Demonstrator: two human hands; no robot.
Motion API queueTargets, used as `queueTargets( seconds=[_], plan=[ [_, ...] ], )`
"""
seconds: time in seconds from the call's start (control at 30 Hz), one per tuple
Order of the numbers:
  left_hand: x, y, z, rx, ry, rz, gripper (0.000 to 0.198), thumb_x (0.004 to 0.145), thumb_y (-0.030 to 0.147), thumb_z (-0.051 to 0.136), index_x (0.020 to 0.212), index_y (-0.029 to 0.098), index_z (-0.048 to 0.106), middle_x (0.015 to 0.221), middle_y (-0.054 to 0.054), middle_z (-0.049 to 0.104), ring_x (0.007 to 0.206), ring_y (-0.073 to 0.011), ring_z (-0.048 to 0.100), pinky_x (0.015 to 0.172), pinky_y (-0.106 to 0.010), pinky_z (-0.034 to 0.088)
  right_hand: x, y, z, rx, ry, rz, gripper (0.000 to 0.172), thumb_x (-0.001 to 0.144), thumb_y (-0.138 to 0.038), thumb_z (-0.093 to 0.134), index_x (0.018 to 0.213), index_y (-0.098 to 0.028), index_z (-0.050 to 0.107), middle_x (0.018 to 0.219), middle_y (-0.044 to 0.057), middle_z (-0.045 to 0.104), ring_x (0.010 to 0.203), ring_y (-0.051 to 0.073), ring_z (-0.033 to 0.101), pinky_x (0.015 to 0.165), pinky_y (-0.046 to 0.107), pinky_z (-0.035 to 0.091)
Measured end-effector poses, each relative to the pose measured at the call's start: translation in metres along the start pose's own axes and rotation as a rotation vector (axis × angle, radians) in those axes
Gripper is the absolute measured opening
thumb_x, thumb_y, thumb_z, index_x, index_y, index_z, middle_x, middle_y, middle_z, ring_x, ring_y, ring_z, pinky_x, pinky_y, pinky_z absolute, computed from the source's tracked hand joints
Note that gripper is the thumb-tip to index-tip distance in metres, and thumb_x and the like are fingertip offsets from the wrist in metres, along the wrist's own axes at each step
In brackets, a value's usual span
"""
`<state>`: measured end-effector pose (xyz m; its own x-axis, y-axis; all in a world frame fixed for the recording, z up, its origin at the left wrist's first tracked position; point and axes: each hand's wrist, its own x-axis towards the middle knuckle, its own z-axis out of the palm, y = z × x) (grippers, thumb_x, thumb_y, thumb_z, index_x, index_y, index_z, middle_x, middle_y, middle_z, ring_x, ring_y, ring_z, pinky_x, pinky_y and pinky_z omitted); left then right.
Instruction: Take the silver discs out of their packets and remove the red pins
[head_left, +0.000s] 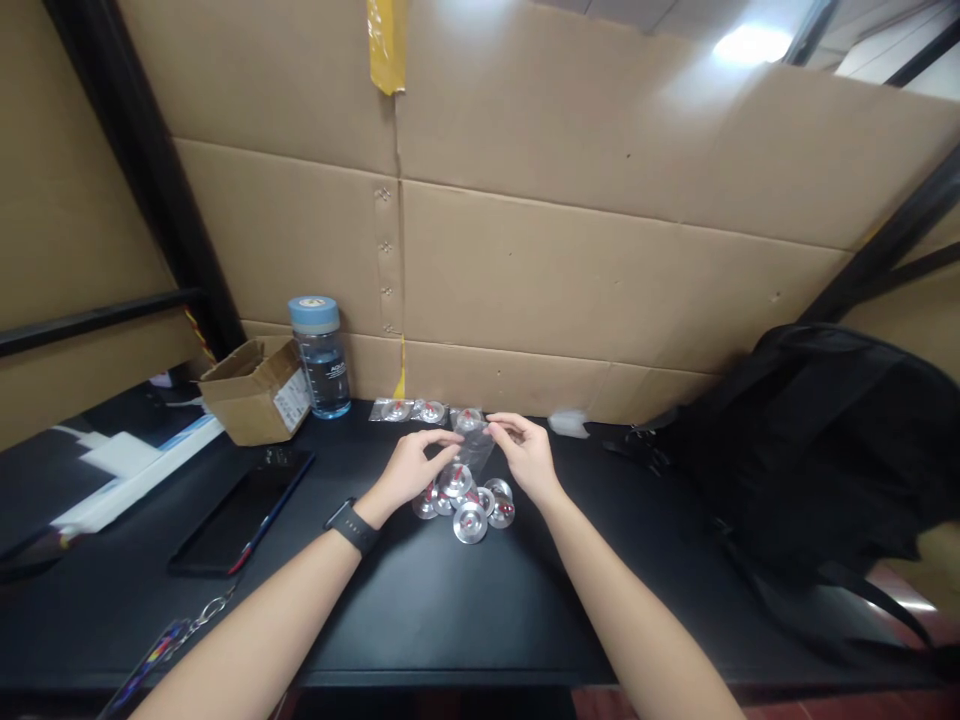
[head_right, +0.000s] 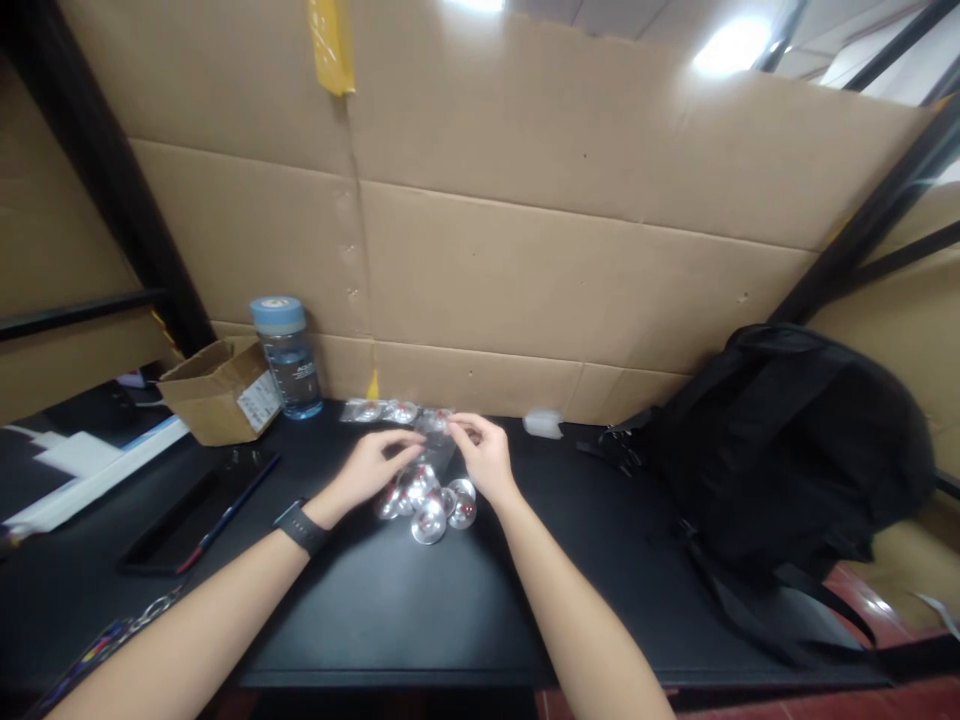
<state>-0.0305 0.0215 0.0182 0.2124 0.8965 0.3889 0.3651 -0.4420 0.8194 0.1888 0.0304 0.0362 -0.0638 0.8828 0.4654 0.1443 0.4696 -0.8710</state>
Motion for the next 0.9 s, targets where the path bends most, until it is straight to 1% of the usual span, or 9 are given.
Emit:
queueTargets(
  seconds=[0.17,0.23,0.33,0.4,0.53,0.63,0.7,0.8,0.9],
  plan=[
    [0.0,0.0,0.001,0.036,0.067,0.0,0.023,0.091,0.037,0.067,0.101,0.022,0.081,0.102,-0.006,0.081,0.095,-0.0245,0.076,0.089,-0.034,0.056,0.001,-0.002,0.0,0.05,0.131,-0.022,0.032,0.089,-0.044,0.073,0.109,-0.019,0.073,0.088,0.007,0.079,0.082,0.023,0.074,0.079,0.035,0.058],
    [0.001,0.002,0.002,0.003,0.119,-0.021,0.023,0.091,0.037,0.068,0.101,0.021,0.08,0.1,-0.006,0.081,0.094,-0.0246,0.076,0.089,-0.034,0.056,0.001,-0.004,0.0,0.089,0.162,-0.032,0.033,0.089,-0.044,0.072,0.113,-0.021,0.069,0.093,0.007,0.078,0.085,0.022,0.074,0.082,0.036,0.058],
    [0.001,0.005,0.002,-0.135,0.181,-0.066,0.027,0.091,0.04,0.068,0.103,0.019,0.079,0.098,-0.008,0.081,0.091,-0.0243,0.077,0.088,-0.034,0.057,0.001,-0.004,0.0,0.157,0.083,-0.006,0.052,0.082,-0.039,0.08,0.127,-0.026,0.058,0.109,0.007,0.075,0.093,0.021,0.072,0.082,0.034,0.057],
    [0.002,0.005,0.002,-0.229,0.171,-0.093,0.029,0.089,0.041,0.07,0.104,0.018,0.078,0.096,-0.008,0.081,0.089,-0.024,0.077,0.085,-0.033,0.058,0.0,-0.002,0.0,0.188,-0.02,0.053,0.062,0.078,-0.036,0.084,0.13,-0.028,0.052,0.109,0.005,0.074,0.09,0.019,0.071,0.079,0.032,0.057],
    [0.003,0.003,0.003,-0.251,0.087,-0.117,0.032,0.086,0.039,0.073,0.109,0.017,0.075,0.094,-0.008,0.08,0.089,-0.0238,0.076,0.083,-0.032,0.057,-0.004,0.006,0.003,0.217,-0.112,0.156,0.05,0.083,-0.037,0.078,0.125,-0.026,0.052,0.083,0.0,0.072,0.072,0.017,0.068,0.07,0.03,0.054],
    [0.002,0.003,0.004,-0.231,0.081,-0.095,0.03,0.086,0.038,0.072,0.107,0.017,0.075,0.099,-0.009,0.079,0.095,-0.0238,0.074,0.085,-0.031,0.056,-0.006,0.01,0.004,0.196,-0.152,0.184,0.052,0.083,-0.037,0.078,0.126,-0.026,0.05,0.079,-0.002,0.071,0.067,0.016,0.066,0.068,0.03,0.052],
    [0.002,0.005,0.003,-0.222,0.075,-0.101,0.028,0.085,0.038,0.072,0.104,0.017,0.075,0.095,-0.008,0.079,0.09,-0.0225,0.074,0.081,-0.029,0.056,-0.007,0.011,0.004,0.153,-0.177,0.18,0.052,0.084,-0.037,0.075,0.127,-0.026,0.048,0.079,-0.002,0.07,0.068,0.017,0.065,0.069,0.031,0.053],
    [0.001,0.006,0.003,-0.202,0.075,-0.17,0.027,0.084,0.037,0.072,0.102,0.017,0.074,0.085,-0.005,0.078,0.073,-0.0195,0.072,0.065,-0.026,0.054,-0.008,0.007,0.003,-0.073,-0.073,0.04,0.044,0.088,-0.036,0.069,0.127,-0.025,0.051,0.095,0.004,0.07,0.078,0.019,0.064,0.071,0.033,0.052],
    [0.001,0.004,0.003,-0.229,0.111,-0.237,0.028,0.085,0.04,0.072,0.101,0.017,0.073,0.081,-0.005,0.077,0.07,-0.0202,0.073,0.057,-0.025,0.052,-0.013,-0.004,0.003,-0.419,-0.012,-0.242,0.039,0.088,-0.034,0.069,0.124,-0.024,0.058,0.118,0.01,0.065,0.104,0.025,0.061,0.087,0.039,0.05]
  ],
)
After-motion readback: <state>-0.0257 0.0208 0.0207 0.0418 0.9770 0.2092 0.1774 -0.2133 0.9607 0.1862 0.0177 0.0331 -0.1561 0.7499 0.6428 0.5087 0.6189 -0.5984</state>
